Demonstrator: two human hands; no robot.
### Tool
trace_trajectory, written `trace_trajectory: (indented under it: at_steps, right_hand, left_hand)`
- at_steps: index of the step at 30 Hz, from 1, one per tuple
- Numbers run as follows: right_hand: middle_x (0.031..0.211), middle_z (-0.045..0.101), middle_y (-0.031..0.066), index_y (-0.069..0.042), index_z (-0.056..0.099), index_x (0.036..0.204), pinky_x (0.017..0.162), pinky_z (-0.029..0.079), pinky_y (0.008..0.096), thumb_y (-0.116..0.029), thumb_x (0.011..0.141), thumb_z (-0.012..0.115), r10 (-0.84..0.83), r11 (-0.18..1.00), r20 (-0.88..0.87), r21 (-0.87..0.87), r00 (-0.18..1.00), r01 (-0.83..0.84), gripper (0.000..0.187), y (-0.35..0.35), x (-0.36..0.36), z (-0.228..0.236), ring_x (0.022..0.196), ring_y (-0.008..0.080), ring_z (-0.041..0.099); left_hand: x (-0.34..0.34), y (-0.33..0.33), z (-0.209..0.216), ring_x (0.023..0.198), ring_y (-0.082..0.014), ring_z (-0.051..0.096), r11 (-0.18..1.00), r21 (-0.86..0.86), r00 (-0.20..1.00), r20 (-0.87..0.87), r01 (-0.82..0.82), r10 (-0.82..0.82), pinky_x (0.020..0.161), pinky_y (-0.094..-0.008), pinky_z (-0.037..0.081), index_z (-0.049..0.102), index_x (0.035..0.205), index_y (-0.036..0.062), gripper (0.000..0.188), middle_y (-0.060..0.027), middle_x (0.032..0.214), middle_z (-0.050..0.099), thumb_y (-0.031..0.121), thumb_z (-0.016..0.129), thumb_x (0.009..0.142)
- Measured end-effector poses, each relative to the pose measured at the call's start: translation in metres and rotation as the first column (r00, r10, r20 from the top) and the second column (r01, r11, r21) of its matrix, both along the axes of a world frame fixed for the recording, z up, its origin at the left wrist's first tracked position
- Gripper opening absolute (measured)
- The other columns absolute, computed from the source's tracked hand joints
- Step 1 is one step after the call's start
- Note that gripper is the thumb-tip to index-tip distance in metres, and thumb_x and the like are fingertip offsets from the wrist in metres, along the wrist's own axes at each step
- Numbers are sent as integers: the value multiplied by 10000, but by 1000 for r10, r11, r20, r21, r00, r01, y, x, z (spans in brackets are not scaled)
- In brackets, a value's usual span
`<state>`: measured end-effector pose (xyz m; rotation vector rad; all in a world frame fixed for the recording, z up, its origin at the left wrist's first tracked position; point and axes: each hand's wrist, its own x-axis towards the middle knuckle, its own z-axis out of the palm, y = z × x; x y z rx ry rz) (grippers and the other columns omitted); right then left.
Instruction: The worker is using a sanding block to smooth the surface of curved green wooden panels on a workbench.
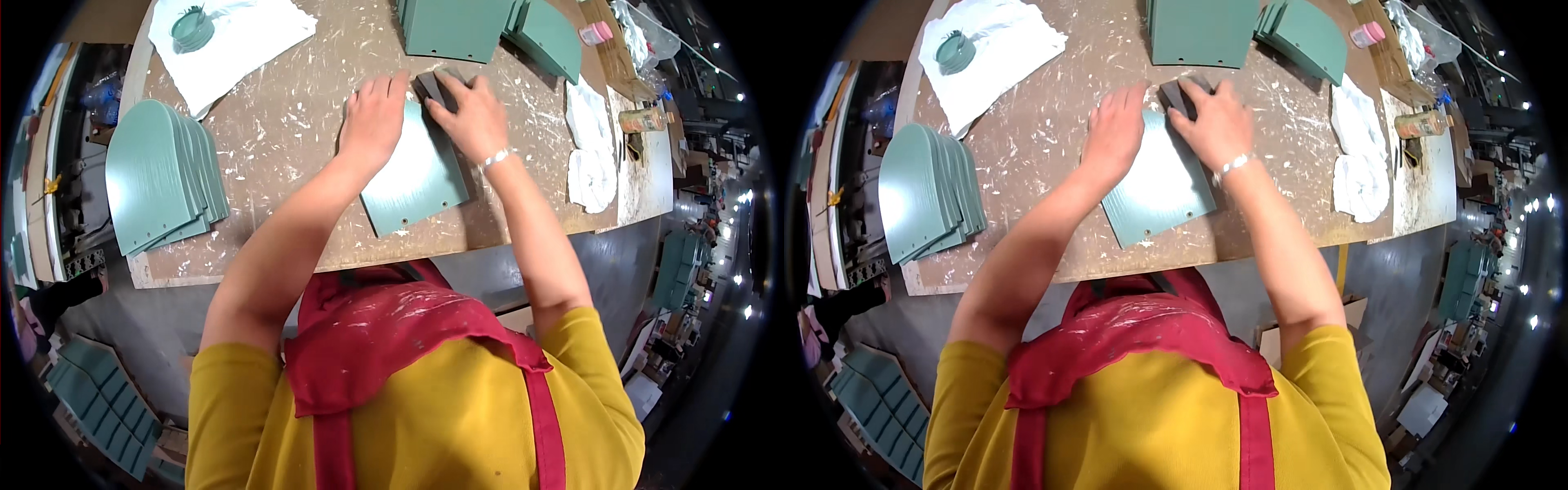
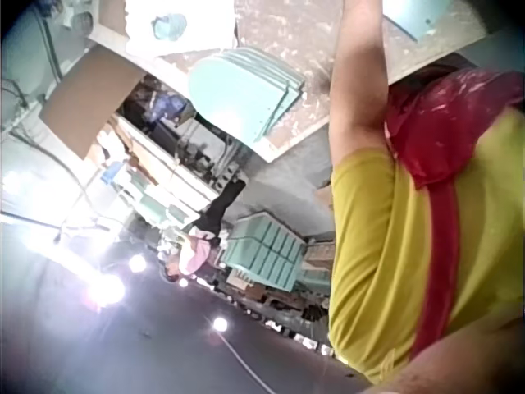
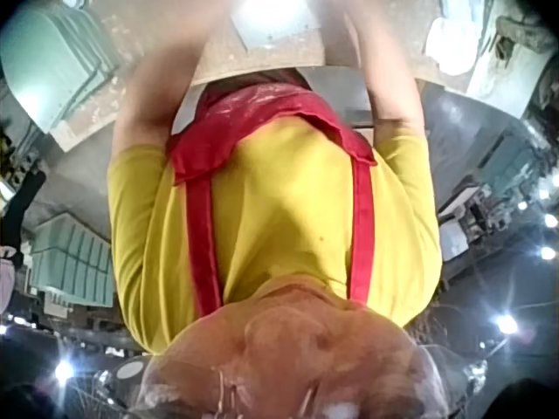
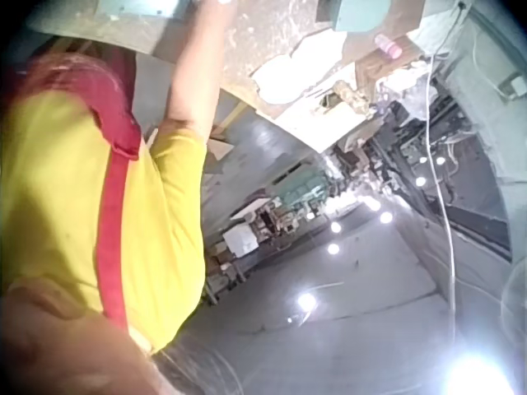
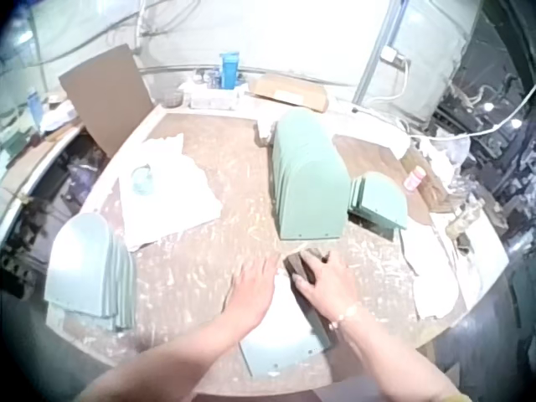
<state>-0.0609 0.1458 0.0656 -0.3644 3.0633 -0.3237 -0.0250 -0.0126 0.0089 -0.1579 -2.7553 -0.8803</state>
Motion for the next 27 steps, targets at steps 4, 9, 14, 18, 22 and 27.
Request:
trace_trajectory:
  at_steps: [4,9,14,18,22,27]
  right_hand:
    - [1114,572,188,-224,608,1281,920,437,459,-433,838,632,126,992,67,4,990,-127,490,-2,18,18,1026,362,587]
    - [1126,568,187,-237,606,1290,914,441,458,-465,825,642,5,999,-77,54,997,-1,520,5,-12,1,1042,367,579]
    - [1121,566,182,-222,607,1283,932,424,489,-449,832,644,78,997,182,-16,980,-76,506,14,16,12,1047,361,575]
    - [1107,556,196,-220,570,1329,887,472,431,-459,830,641,65,998,-49,2,997,-65,558,33,-17,-2,1014,363,596]
    - [1107,544,219,-185,551,1338,875,482,427,-437,862,620,63,959,130,-283,990,-23,543,72,-4,7,996,398,587]
    - [1098,533,230,-177,498,1379,865,478,449,-425,871,617,198,954,188,-261,962,-146,578,100,54,14,959,411,582]
  left_hand:
    - [-5,-4,-4,1107,-340,520,999,6,998,29,-49,49,941,-490,398,446,1368,95,520,-147,1176,561,25,471,854]
    - [-1,2,-2,1115,-344,520,1000,10,1000,9,-13,12,949,-496,392,414,1409,101,562,-155,1192,560,15,462,855]
    - [-1,1,-1,1112,-329,525,998,-47,998,50,-38,41,971,-471,405,387,1425,85,560,-148,1146,576,24,452,873]
    - [-6,1,-6,1101,-340,543,999,15,998,-53,-34,35,956,-489,389,456,1384,93,558,-173,1136,592,-14,470,837]
    - [24,9,5,1109,-315,546,982,-67,983,-44,177,-180,941,-467,404,546,1292,81,455,-144,1163,597,34,535,840]
    - [114,43,32,1192,-268,509,960,-139,970,7,241,-243,962,-445,400,601,1191,73,383,-102,1237,572,159,641,819]
